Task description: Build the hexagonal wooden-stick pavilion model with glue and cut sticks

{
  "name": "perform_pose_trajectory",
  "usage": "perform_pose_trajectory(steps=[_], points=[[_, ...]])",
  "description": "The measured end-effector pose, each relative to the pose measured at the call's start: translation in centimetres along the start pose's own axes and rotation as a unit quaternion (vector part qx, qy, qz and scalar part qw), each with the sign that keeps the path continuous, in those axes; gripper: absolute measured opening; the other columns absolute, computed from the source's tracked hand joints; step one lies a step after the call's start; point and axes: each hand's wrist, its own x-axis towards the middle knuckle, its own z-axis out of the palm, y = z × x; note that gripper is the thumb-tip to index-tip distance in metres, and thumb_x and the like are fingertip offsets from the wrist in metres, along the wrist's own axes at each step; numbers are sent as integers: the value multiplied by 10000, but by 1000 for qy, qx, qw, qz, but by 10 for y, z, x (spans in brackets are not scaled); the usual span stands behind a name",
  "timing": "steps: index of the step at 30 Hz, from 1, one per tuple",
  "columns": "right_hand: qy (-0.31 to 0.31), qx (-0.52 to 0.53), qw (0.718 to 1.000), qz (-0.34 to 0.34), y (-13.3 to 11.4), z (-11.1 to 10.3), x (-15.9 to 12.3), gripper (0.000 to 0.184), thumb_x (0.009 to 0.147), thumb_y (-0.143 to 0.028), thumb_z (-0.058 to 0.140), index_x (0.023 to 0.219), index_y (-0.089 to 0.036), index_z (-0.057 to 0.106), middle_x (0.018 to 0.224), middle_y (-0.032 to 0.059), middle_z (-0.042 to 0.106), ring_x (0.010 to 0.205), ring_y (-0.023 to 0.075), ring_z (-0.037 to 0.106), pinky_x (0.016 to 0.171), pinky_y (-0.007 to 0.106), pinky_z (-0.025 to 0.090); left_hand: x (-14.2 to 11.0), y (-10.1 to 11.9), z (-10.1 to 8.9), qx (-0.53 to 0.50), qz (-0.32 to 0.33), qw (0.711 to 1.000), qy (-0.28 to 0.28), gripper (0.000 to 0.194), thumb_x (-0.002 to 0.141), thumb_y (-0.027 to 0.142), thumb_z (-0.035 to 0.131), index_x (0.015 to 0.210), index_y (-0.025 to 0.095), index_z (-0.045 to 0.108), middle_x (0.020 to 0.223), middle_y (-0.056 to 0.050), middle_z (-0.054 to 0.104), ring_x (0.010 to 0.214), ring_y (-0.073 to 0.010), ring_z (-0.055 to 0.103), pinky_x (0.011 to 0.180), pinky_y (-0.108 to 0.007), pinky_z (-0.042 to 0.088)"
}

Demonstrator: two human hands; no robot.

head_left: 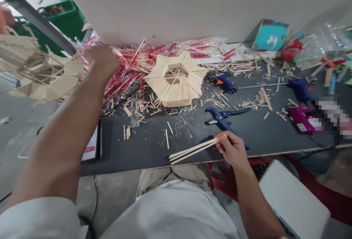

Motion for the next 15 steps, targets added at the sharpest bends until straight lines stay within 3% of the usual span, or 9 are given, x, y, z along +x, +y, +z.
perform_pose_trajectory(steps=[1, 3, 4, 6, 7, 8, 11, 13, 15], points=[[2, 4, 1000, 1, 0, 0, 1, 294, 953, -477, 757, 872, -193, 753, 611, -10, 594, 457, 94, 498, 413, 207, 385, -12, 15, -21, 77, -68, 994, -20, 598, 921, 491, 786, 1013, -90, 678, 1127, -208, 732, 1262, -342, 576, 1147, -603, 344], [7, 12, 1000, 1, -1, 2, 1, 276, 949, -459, 770, 874, -193, 758, 617, -6, 601, 464, 92, 503, 415, 204, 389, -48, 50, -69, 135, -49, 990, -16, 589, 988, 479, 675, 1111, -96, 694, 1139, -182, 731, 1264, -416, 614, 1087, -619, 398], [10, 17, 1000, 1, -2, 3, 2, 266, 944, -450, 778, 873, -195, 761, 619, -4, 604, 466, 92, 502, 414, 203, 389, -70, 68, -93, 127, 9, 992, 8, 583, 1034, 510, 583, 1134, -49, 712, 1096, -147, 741, 1202, -402, 664, 1040, -597, 442], [19, 32, 999, -8, -3, 5, 2, 252, 931, -441, 794, 862, -201, 764, 614, 0, 605, 470, 96, 502, 402, 205, 380, -122, 101, -130, 97, 104, 986, 84, 537, 1099, 494, 455, 1144, 27, 716, 932, -55, 697, 1066, -290, 718, 1001, -488, 457], [26, 41, 999, -15, -3, 5, 2, 246, 925, -439, 799, 853, -206, 765, 615, 5, 608, 472, 100, 503, 394, 209, 372, -149, 113, -141, 50, 161, 982, 86, 535, 1123, 482, 399, 1081, 54, 717, 832, -25, 655, 902, -203, 722, 912, -386, 470], [32, 49, 998, -23, -3, 6, 2, 238, 920, -434, 804, 846, -211, 766, 621, 12, 616, 474, 106, 504, 388, 216, 366, -175, 121, -145, -16, 200, 979, 43, 525, 1120, 513, 404, 1019, 103, 716, 769, -10, 635, 741, -144, 673, 769, -290, 459], [31, 58, 997, -37, -3, 6, 1, 214, 913, -414, 808, 835, -219, 766, 641, 28, 632, 478, 117, 502, 381, 239, 353, -234, 120, -125, -84, 317, 918, -224, 374, 1068, 523, 533, 991, 215, 730, 623, 32, 623, 515, -126, 564, 577, -262, 354], [16, 49, 998, -36, -2, 6, 1, 216, 928, -415, 795, 844, -218, 767, 628, 19, 615, 476, 112, 493, 393, 241, 349, -255, 103, -94, -107, 396, 814, -410, 257, 1040, 484, 610, 1092, 275, 751, 695, 28, 700, 614, -154, 649, 614, -266, 377], [3, 37, 999, -35, -2, 6, 1, 231, 942, -423, 783, 854, -210, 764, 606, 2, 589, 470, 101, 485, 411, 232, 350, -264, 84, -62, -103, 391, 778, -481, 449, 946, 561, 728, 1309, 299, 709, 842, 4, 775, 732, -190, 699, 659, -270, 405]])
